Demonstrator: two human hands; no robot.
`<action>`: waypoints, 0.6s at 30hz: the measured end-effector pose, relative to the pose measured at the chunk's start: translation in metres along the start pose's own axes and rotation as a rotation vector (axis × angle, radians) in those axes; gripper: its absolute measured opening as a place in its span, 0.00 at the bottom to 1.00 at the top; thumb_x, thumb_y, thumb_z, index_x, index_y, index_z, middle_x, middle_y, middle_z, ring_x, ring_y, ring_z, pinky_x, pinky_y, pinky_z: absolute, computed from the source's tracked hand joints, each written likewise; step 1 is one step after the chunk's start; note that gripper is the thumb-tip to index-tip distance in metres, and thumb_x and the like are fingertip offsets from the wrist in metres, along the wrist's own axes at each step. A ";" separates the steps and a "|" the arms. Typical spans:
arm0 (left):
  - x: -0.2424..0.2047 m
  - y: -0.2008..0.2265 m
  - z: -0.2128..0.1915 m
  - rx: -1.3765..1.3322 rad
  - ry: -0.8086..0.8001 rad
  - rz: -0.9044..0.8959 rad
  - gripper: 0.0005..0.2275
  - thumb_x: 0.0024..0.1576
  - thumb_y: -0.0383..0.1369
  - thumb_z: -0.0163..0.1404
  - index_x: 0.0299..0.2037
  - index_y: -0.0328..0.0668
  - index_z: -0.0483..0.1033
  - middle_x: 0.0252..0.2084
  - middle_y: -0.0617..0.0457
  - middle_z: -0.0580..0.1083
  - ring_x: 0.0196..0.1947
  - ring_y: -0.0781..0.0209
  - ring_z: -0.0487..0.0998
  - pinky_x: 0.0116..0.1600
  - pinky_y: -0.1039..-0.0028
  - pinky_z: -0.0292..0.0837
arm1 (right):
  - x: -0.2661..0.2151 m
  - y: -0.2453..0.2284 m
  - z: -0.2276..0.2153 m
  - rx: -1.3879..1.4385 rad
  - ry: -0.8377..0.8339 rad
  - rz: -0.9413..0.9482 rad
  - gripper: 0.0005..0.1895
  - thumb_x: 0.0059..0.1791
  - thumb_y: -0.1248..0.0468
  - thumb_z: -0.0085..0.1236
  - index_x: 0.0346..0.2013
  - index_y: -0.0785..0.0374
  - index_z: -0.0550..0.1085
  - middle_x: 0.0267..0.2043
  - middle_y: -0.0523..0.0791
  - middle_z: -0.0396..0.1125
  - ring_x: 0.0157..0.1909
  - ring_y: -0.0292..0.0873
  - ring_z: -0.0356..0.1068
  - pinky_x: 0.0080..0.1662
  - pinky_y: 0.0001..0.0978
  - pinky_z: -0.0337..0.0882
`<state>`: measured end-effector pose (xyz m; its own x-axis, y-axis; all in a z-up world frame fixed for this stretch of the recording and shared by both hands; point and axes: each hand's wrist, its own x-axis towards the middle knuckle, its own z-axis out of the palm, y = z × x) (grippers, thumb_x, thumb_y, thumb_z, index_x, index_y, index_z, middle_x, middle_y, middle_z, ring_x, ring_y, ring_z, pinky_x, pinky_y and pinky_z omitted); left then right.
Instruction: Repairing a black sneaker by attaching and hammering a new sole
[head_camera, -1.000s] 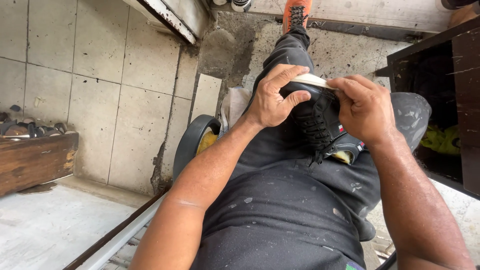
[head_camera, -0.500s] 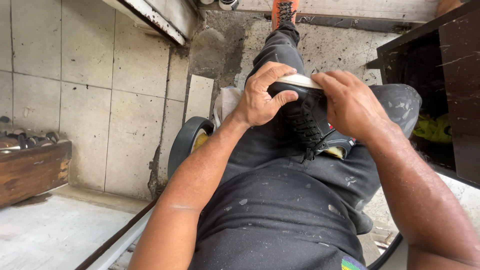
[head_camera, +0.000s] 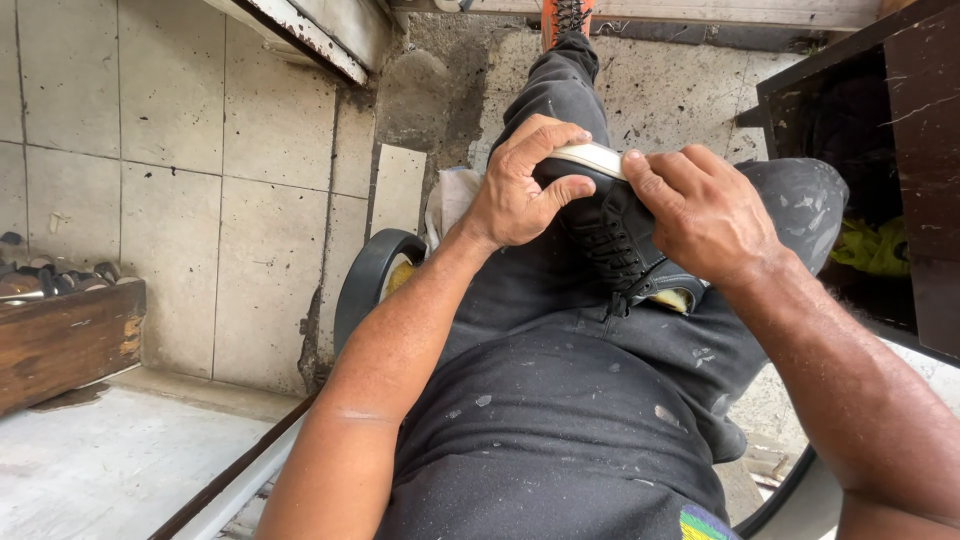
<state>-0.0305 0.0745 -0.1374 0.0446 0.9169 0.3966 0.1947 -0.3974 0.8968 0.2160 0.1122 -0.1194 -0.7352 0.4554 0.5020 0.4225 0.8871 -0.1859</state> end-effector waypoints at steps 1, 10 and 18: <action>0.000 0.000 0.000 0.000 0.001 0.001 0.18 0.57 0.43 0.63 0.54 0.48 0.77 0.46 0.51 0.75 0.48 0.51 0.80 0.55 0.63 0.74 | 0.003 -0.002 -0.005 0.000 0.000 -0.001 0.19 0.53 0.72 0.42 0.55 0.69 0.77 0.41 0.53 0.69 0.38 0.55 0.69 0.37 0.43 0.73; 0.001 -0.003 0.000 -0.025 0.006 0.004 0.17 0.57 0.42 0.63 0.54 0.48 0.77 0.45 0.51 0.75 0.48 0.52 0.80 0.55 0.63 0.74 | 0.010 -0.001 -0.015 -0.033 -0.023 -0.107 0.22 0.50 0.73 0.43 0.56 0.73 0.76 0.43 0.56 0.69 0.36 0.56 0.68 0.36 0.44 0.73; 0.003 0.006 -0.004 0.068 -0.082 -0.014 0.16 0.59 0.40 0.59 0.53 0.42 0.75 0.49 0.50 0.75 0.51 0.54 0.78 0.61 0.67 0.73 | 0.008 0.005 -0.025 -0.097 -0.245 -0.105 0.28 0.43 0.76 0.52 0.59 0.69 0.73 0.50 0.49 0.74 0.35 0.50 0.67 0.34 0.42 0.71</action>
<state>-0.0327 0.0744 -0.1300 0.1207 0.9235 0.3640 0.2614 -0.3833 0.8859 0.2253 0.1182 -0.0954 -0.8786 0.3767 0.2934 0.3777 0.9243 -0.0558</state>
